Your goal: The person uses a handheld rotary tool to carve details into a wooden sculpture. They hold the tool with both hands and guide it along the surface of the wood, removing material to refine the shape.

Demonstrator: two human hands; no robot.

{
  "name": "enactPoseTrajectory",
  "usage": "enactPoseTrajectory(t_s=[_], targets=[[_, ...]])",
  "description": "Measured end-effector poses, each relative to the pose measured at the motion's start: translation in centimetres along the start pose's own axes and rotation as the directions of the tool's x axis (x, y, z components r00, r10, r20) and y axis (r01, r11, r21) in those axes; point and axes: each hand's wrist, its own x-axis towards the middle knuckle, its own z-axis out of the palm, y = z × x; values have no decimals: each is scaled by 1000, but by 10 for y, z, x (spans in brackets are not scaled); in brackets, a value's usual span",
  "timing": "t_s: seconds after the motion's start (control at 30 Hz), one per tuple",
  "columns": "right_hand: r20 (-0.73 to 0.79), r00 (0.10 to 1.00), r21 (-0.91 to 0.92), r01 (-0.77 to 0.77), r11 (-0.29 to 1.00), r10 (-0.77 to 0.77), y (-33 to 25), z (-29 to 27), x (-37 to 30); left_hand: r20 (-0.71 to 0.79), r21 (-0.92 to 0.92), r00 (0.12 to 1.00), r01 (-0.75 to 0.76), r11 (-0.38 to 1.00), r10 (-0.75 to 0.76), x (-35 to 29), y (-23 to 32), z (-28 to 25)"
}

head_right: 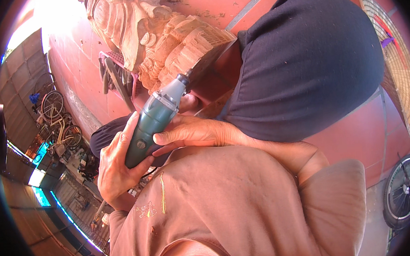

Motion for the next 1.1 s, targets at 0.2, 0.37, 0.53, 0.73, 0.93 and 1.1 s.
enactPoseTrajectory(t_s=[0.2, 0.37, 0.53, 0.73, 0.93, 1.1], targets=[[30, 999, 62, 36, 997, -38, 6, 8, 15, -21, 43, 996, -82, 996, 83, -1, -7, -19], [39, 994, 83, 99, 992, -103, -2, 19, 22, 27, 67, 994, -107, 992, 105, 7, -10, -36], [47, 979, 63, 193, 979, -196, -9, 42, 26, 46, 96, 984, -178, 979, 174, 12, -11, -56], [61, 940, 211, 316, 925, -335, -4, 55, 60, 108, 225, 974, -218, 950, 198, 25, -7, -90], [92, 911, 257, 368, 894, -402, -19, 58, 86, 69, 302, 959, -282, 910, 274, 44, -4, -108], [113, 900, 255, 384, 888, -421, -25, 48, 85, 148, 303, 965, -254, 918, 218, 61, 4, -114]])
